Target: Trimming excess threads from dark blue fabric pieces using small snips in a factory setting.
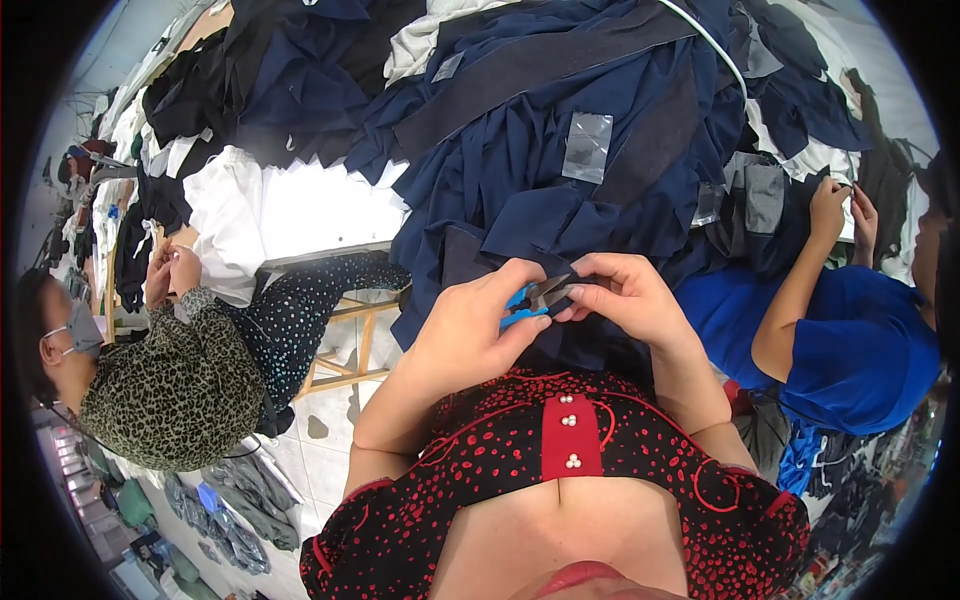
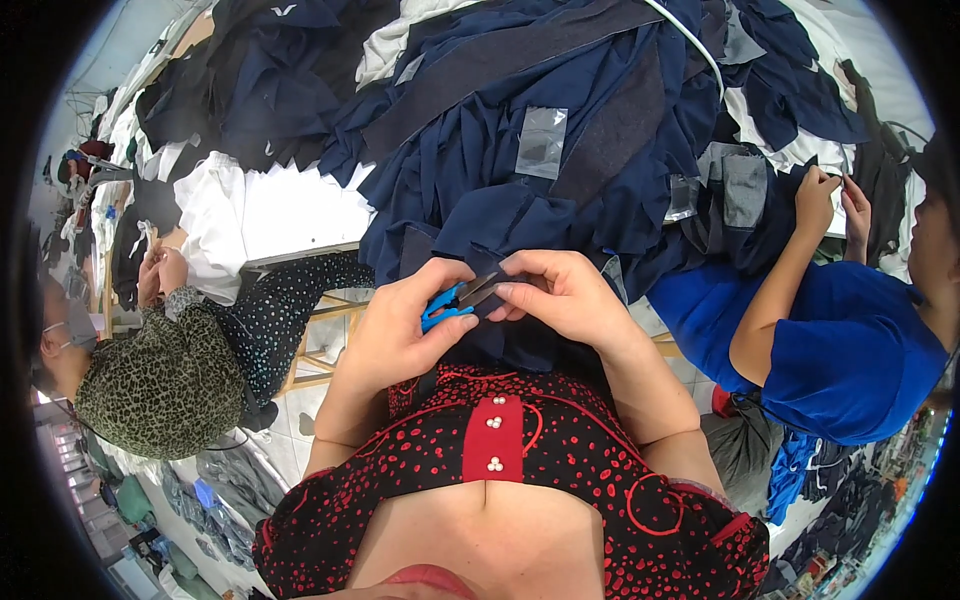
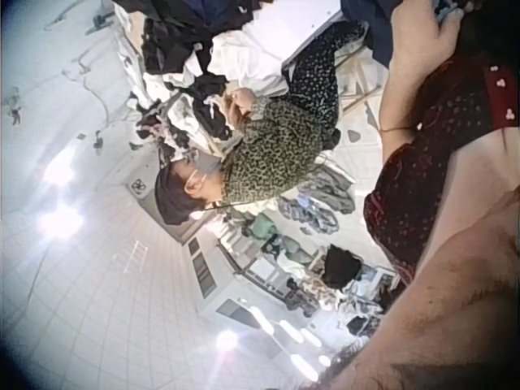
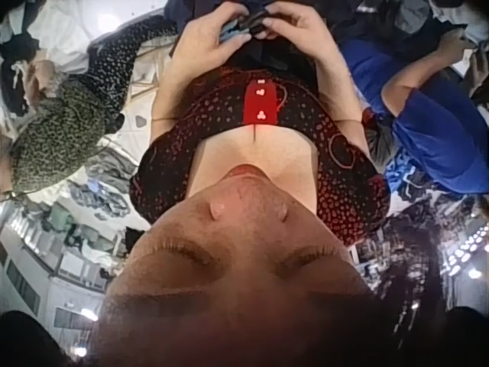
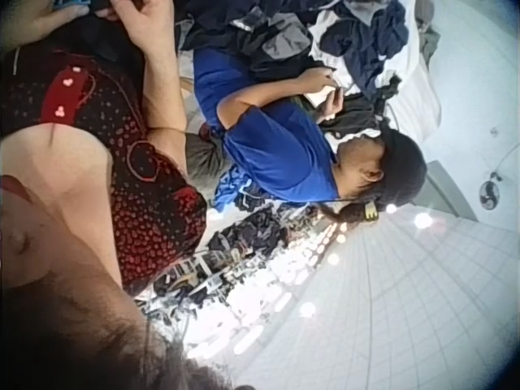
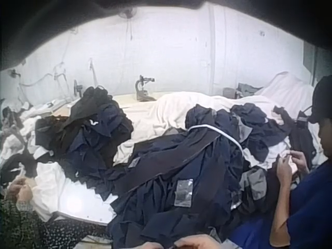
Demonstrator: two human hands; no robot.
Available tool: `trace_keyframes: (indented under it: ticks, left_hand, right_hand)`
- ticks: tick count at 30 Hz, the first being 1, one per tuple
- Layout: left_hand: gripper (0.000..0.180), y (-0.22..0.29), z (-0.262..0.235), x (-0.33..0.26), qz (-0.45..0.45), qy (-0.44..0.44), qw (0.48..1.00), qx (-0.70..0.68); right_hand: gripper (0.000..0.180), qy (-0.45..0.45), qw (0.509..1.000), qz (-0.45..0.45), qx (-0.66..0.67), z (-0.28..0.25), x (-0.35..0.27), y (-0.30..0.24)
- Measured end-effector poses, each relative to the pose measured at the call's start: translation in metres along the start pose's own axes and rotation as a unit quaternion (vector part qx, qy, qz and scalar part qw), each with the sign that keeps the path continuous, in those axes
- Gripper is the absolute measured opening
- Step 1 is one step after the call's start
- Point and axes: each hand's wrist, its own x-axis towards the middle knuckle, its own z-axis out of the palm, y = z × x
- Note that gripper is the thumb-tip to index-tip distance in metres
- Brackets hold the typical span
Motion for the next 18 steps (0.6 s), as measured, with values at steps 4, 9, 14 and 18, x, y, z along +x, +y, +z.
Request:
trace_keyframes:
  ticks: [4, 9, 14, 18]
  left_hand:
    - [0.032, 0.0021, -0.0026, -0.0006, 0.003, -0.006, 1.0, 0.027]
    - [0.033, 0.0044, -0.0028, 0.0005, 0.001, -0.008, 0.999, 0.042]
    - [0.033, 0.0052, -0.0037, 0.0005, 0.002, -0.005, 0.999, 0.054]
    - [0.032, 0.0044, -0.004, 0.0015, -0.005, -0.009, 0.998, 0.059]
  right_hand:
    - [0.016, -0.001, 1.0, 0.002, -0.009, -0.0015, -0.0002, -0.0025]
    - [0.016, 0.003, 1.0, -0.01, -0.012, 0.0007, 0.0004, 0.0004]
    - [0.016, 0.01, 1.0, -0.007, -0.015, 0.0001, 0.0007, 0.0015]
    - [0.017, 0.013, 0.999, -0.001, -0.035, -0.0011, 0.0014, 0.0024]
